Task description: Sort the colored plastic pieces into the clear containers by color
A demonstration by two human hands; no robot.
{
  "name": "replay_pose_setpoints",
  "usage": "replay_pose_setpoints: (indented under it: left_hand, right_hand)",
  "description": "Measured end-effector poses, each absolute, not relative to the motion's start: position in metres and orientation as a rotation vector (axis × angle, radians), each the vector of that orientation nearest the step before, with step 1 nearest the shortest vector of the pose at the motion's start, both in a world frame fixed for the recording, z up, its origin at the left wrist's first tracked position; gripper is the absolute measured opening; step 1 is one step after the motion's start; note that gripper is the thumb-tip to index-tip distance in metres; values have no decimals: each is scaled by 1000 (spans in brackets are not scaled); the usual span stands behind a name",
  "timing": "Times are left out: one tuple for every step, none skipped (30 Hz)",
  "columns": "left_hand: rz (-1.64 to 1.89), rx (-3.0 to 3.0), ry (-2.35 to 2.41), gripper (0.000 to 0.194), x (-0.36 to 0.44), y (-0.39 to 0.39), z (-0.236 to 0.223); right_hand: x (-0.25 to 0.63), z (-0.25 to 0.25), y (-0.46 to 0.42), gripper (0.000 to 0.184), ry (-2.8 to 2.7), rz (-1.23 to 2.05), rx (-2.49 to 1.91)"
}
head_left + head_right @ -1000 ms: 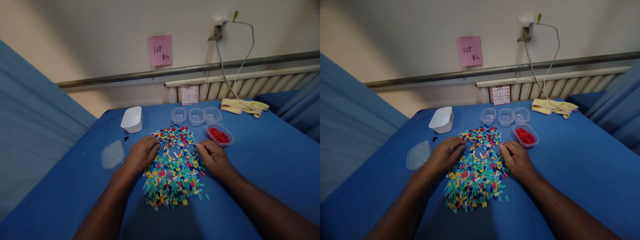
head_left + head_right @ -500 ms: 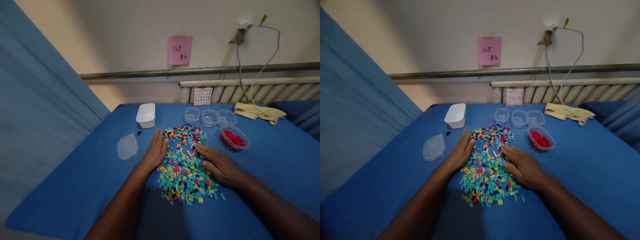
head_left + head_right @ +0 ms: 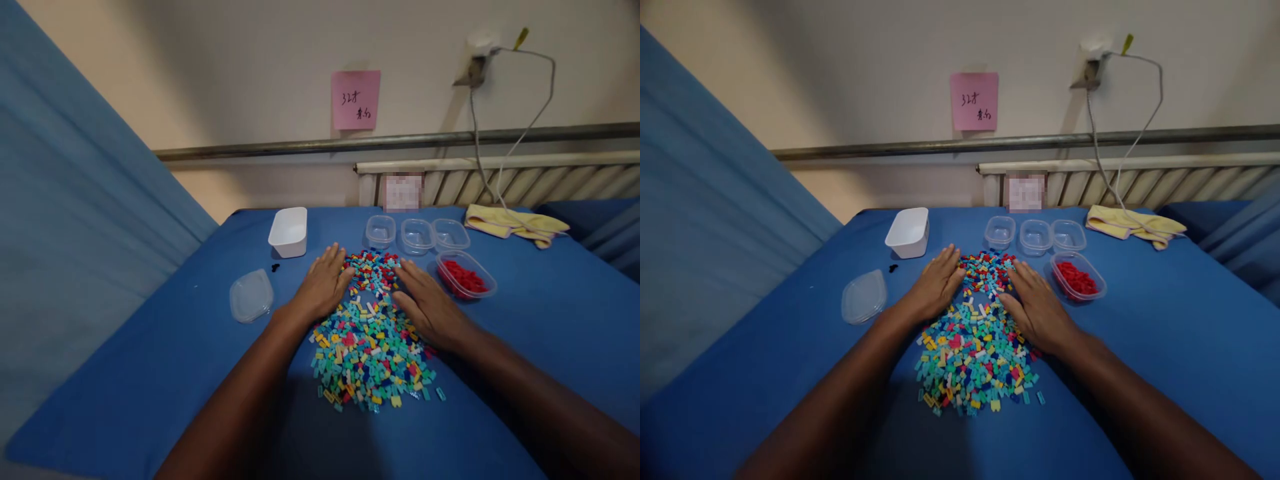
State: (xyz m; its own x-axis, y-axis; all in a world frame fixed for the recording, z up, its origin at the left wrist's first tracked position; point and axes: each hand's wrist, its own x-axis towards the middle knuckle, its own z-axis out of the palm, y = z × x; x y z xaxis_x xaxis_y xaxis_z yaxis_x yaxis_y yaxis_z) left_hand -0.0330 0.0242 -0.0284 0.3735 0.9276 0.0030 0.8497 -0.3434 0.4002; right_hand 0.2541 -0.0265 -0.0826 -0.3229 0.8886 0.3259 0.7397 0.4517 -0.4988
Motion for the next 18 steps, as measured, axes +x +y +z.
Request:
replay_pose_setpoints:
  left_hand:
    - [258, 2336, 1538, 82, -28, 31, -27]
    - [199, 2357, 1520, 81, -22, 36, -26]
    - [149, 2379, 1498, 80, -18, 40, -25]
    - [109, 2400, 1470, 79, -15, 43, -26]
    - [82, 2424, 1443, 78, -14, 43, -27]
    - [65, 2446, 1424, 77, -15, 41, -29]
    - [58, 2468, 1409, 77, -17, 38, -31]
    - [56, 2489, 1389, 77, -21, 34, -32]
    - [53, 2507, 1368, 77, -26, 29, -34]
    - [46, 2518, 1354, 77, -31, 24, -35]
    - [38, 2524, 1352, 77, -36, 19, -35]
    - [33, 2521, 1363, 77, -41, 15, -34]
    - [36, 2511, 1386, 78, -45, 12, -34]
    - [42, 2496, 1413, 78, -48, 9, -33]
    - [45, 2481, 1437, 79, -51, 7, -32]
    - [43, 2467, 1453, 80, -53, 6, -31]
    - [36, 2458, 1459, 80, -53, 5, -30]
    - [25, 2454, 1453, 81, -53, 3, -29]
  right_hand:
    - [247, -78, -14, 77, -2195, 339, -1371]
    - [240, -74, -2, 78, -2240, 349, -1387]
    - [231, -69, 9, 81, -2283, 372, -1403]
    - [223, -66, 18, 83, -2329, 392, -1405]
    - [216, -63, 24, 84, -2369, 403, -1407]
    - [210, -61, 27, 84, -2405, 407, -1398]
    - [205, -61, 27, 84, -2442, 405, -1379]
    - [202, -61, 25, 84, -2479, 400, -1352]
    - [199, -61, 21, 84, -2515, 395, -1319]
    - [197, -60, 16, 85, -2549, 395, -1286]
    - [195, -58, 11, 85, -2580, 402, -1253]
    - [192, -55, 7, 86, -2608, 419, -1223]
    - [190, -52, 4, 87, -2632, 445, -1196]
    - [187, -48, 2, 89, -2653, 476, -1173]
    - [184, -44, 2, 90, -2675, 507, -1154]
    - [182, -40, 2, 91, -2698, 532, -1139]
    - [182, -38, 3, 92, -2720, 544, -1131]
    - [183, -36, 4, 92, -2740, 540, -1133]
